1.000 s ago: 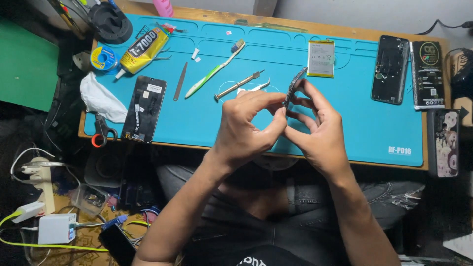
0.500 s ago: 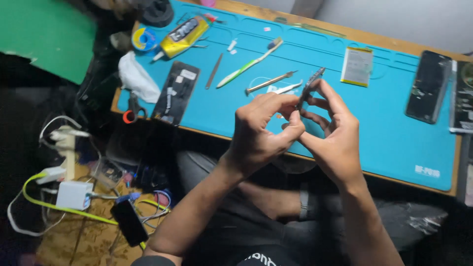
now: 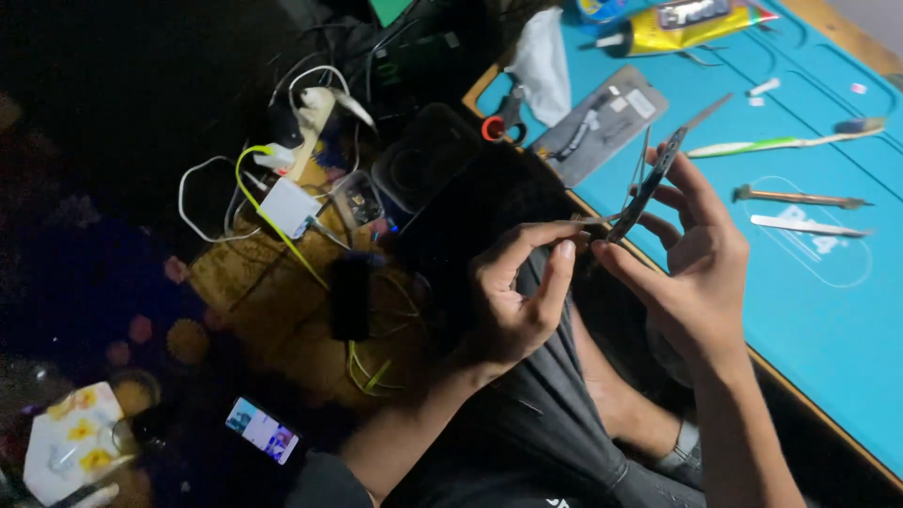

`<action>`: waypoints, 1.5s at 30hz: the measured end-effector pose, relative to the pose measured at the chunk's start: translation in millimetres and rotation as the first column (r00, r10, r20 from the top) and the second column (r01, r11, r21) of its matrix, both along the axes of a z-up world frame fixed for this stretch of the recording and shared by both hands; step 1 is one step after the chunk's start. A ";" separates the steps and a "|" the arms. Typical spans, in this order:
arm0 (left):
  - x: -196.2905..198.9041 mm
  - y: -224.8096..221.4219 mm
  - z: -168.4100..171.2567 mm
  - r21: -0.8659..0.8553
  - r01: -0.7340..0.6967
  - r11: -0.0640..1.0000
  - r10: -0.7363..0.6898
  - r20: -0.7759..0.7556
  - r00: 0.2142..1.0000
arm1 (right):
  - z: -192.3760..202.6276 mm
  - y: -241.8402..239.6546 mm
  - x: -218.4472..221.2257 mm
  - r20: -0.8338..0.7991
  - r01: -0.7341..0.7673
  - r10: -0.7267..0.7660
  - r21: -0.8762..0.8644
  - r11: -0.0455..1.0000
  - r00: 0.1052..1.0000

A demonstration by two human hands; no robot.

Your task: Reassembling a mobile phone by connecting internal ribbon cables to the motherboard and removing protective plastic films from components.

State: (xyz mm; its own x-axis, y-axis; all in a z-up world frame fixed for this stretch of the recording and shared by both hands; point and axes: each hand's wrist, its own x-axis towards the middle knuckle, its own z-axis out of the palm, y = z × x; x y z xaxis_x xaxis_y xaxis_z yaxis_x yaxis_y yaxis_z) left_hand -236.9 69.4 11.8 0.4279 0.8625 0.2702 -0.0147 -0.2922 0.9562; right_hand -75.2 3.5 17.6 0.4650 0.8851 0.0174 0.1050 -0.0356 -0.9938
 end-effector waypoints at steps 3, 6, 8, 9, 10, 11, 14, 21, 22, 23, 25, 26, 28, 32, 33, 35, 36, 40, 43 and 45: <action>-18.4 13.4 -53.9 -0.191 -0.085 0.978 0.105 0.097 0.990 | -9.6 14.1 -7.3 0.001 -0.049 0.049 0.037 0.998 0.999; -49.0 55.6 -118.2 -0.101 -0.210 0.972 0.208 -0.033 0.978 | -12.5 26.0 -13.7 0.030 -0.078 0.077 0.041 0.996 0.997; -59.8 93.2 -203.9 -0.115 -0.284 0.952 0.279 -0.058 0.959 | -15.2 30.0 -16.9 0.030 -0.080 0.079 0.026 0.996 0.996; -64.5 111.9 -246.7 -0.119 -0.347 0.930 0.339 -0.085 0.937 | -16.3 31.7 -18.3 0.029 -0.072 0.072 0.018 0.997 0.997; -69.7 126.3 -257.3 -0.124 -0.351 0.928 0.343 -0.083 0.936 | -15.6 33.7 -19.9 0.032 -0.077 0.076 0.014 0.997 0.997; -74.3 140.7 -267.8 -0.018 -0.378 0.926 0.365 -0.216 0.906 | -14.7 35.1 -21.4 0.036 -0.065 0.065 -0.002 0.998 0.997; -73.8 171.9 -307.3 0.168 -0.372 0.913 0.405 -0.473 0.782 | -15.8 37.4 -21.3 0.037 -0.046 0.047 -0.025 0.999 0.998; -68.0 197.7 -351.9 0.265 -0.268 0.926 0.377 -0.635 0.675 | -13.6 39.9 -16.6 0.039 0.002 0.001 -0.070 0.998 0.999; -66.9 197.1 -338.4 0.265 -0.264 0.927 0.374 -0.634 0.677 | -13.6 39.2 -15.3 0.041 0.006 -0.004 -0.069 0.998 0.999; -66.7 196.2 -324.9 0.180 -0.288 0.941 0.335 -0.628 0.702 | -13.9 38.1 -14.2 0.016 0.014 -0.013 -0.069 0.998 1.000; -69.0 193.7 -298.7 0.095 -0.303 0.948 0.294 -0.619 0.728 | -13.1 35.1 -11.7 -0.009 0.025 -0.025 -0.067 0.997 1.000; -71.3 192.1 -285.8 0.210 -0.281 0.936 0.349 -0.489 0.799 | -11.9 33.0 -10.0 -0.015 0.038 -0.040 -0.079 0.996 0.999; -75.4 189.7 -283.9 0.330 -0.264 0.906 0.376 -0.345 0.860 | -8.8 27.6 -6.3 -0.023 0.057 -0.059 -0.085 0.995 0.998; -78.6 179.0 -274.4 -0.175 -0.409 0.895 0.373 -0.208 0.904 | -1.1 7.9 6.7 -0.017 0.163 -0.166 -0.105 0.981 0.986; -76.2 173.5 -259.3 -0.456 -0.313 0.833 0.310 -0.084 0.947 | 1.4 -0.1 11.5 -0.005 0.198 -0.199 -0.090 0.976 0.980; -55.1 149.7 -184.9 -0.537 -0.191 0.821 0.230 0.005 0.973 | -2.1 -17.3 26.6 -0.078 0.279 -0.284 -0.067 0.958 0.956; -43.6 136.7 -147.8 -0.610 -0.083 0.788 0.174 0.091 0.981 | -3.6 -27.5 35.2 -0.157 0.339 -0.343 -0.050 0.939 0.926; 20.5 82.4 -72.6 -0.669 0.186 0.719 -0.028 0.240 0.970 | 2.8 -65.7 61.4 -0.319 0.489 -0.477 -0.048 0.871 0.819; 72.8 34.4 -36.7 -0.595 0.403 0.696 -0.228 0.349 0.909 | -5.9 -104.7 78.5 -0.416 0.566 -0.519 -0.013 0.824 0.747; 104.3 2.1 -19.8 -0.531 0.548 0.647 -0.368 0.412 0.834 | -7.8 -123.8 85.7 -0.407 0.583 -0.535 -0.008 0.813 0.741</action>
State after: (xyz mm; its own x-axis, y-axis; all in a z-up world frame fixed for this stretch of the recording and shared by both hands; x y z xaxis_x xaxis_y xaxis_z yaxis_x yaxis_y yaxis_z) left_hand -132.5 71.6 -8.0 0.8098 0.5810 -0.0814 -0.2403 0.4552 0.8574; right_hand 10.5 -120.3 9.8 0.8658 0.4667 -0.1805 -0.2758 0.1442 -0.9503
